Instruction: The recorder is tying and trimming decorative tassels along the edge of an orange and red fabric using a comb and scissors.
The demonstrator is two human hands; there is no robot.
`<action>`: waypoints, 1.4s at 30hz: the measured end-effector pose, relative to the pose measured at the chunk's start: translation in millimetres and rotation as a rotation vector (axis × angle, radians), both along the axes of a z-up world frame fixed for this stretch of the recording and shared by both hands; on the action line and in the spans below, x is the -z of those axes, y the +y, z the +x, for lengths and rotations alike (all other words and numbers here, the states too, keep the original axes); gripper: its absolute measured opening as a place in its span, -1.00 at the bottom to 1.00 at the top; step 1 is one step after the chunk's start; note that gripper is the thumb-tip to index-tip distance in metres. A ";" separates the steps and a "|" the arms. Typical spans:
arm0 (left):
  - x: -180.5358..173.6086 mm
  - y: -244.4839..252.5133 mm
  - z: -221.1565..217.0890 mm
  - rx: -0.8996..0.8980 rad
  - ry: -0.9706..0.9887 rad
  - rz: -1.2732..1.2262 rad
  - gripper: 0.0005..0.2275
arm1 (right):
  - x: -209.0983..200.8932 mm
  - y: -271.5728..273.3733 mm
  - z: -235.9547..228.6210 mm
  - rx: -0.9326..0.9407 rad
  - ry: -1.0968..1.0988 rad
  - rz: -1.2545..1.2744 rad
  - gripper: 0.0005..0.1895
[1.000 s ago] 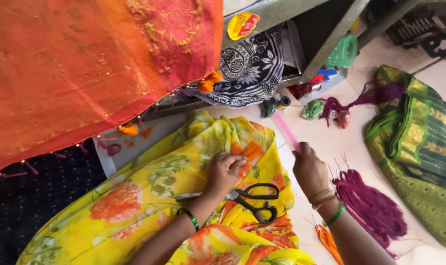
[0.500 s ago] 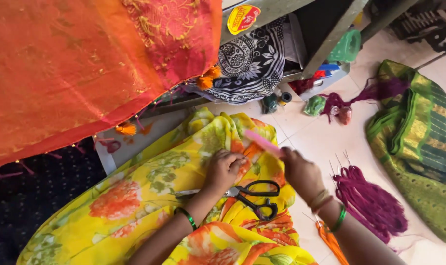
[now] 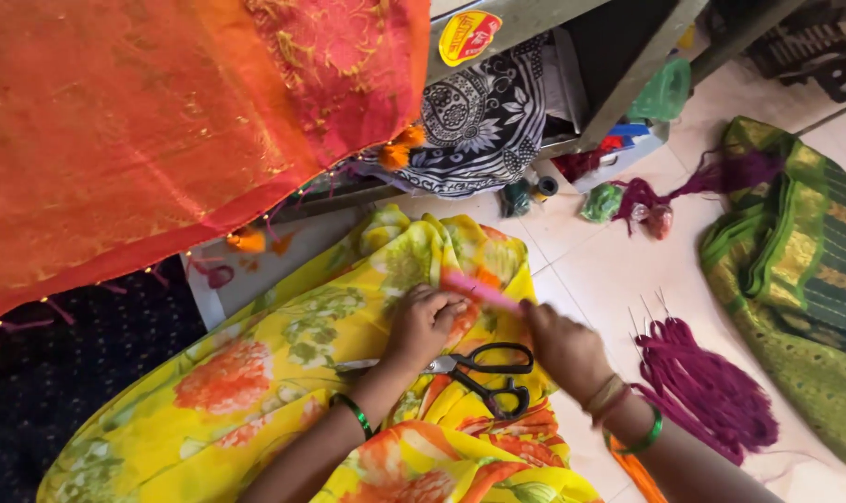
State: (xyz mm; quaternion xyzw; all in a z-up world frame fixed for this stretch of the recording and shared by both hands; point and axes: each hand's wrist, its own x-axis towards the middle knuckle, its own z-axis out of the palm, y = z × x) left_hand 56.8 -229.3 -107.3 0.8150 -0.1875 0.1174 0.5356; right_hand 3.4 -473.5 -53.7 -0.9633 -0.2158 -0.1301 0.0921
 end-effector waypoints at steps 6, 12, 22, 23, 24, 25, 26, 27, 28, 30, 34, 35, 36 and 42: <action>-8.1 4.4 -3.6 -0.001 0.067 -0.010 -0.95 | 4.2 2.7 3.5 0.271 -0.010 0.071 -0.82; -1.6 4.4 -4.1 -0.025 0.075 -0.014 -0.96 | 1.0 -6.5 14.7 0.339 0.040 -0.009 -0.79; -16.6 20.5 -4.2 -0.077 0.192 -0.084 -0.95 | -6.5 -40.7 31.1 0.545 0.544 0.492 -0.70; -20.1 27.5 -2.8 -0.047 0.204 -0.170 -0.94 | -2.6 -48.3 30.9 0.554 0.601 0.783 -0.69; -23.5 33.4 -0.6 -0.015 0.215 -0.258 -0.93 | 0.5 -56.9 31.1 0.555 0.650 1.073 -0.67; -38.1 42.7 2.4 -0.018 0.211 -0.259 -0.93 | -3.9 -57.7 28.3 0.550 0.648 1.071 -0.67; -52.9 54.2 5.2 -0.067 0.226 -0.247 -0.93 | -7.8 -56.6 27.4 0.475 0.732 1.138 -0.61; -68.0 66.4 7.4 -0.116 0.242 -0.236 -0.92 | -11.8 -54.8 26.1 0.397 0.817 1.201 -0.56; -83.5 76.5 8.3 -0.130 0.234 -0.234 -0.92 | -19.8 -45.0 27.0 0.381 0.821 1.200 -0.56; -115.4 97.1 8.2 -0.208 0.016 -0.061 -0.91 | -36.7 -25.0 28.2 0.014 0.956 0.984 -0.48; -162.3 116.5 -7.5 -0.193 -0.136 0.011 -0.91 | -123.2 82.4 35.2 -0.350 0.504 0.398 -0.72; -167.5 117.6 -12.4 -0.135 -0.211 0.051 -0.90 | -141.5 105.8 36.1 -0.287 0.477 0.482 -0.71; -172.3 118.0 -17.2 -0.075 -0.283 0.091 -0.88 | -160.0 128.5 35.9 -0.221 0.452 0.566 -0.69; -194.5 138.6 -37.0 -0.078 -0.316 0.159 -0.86 | -192.6 183.2 50.2 -0.488 0.243 0.625 -0.83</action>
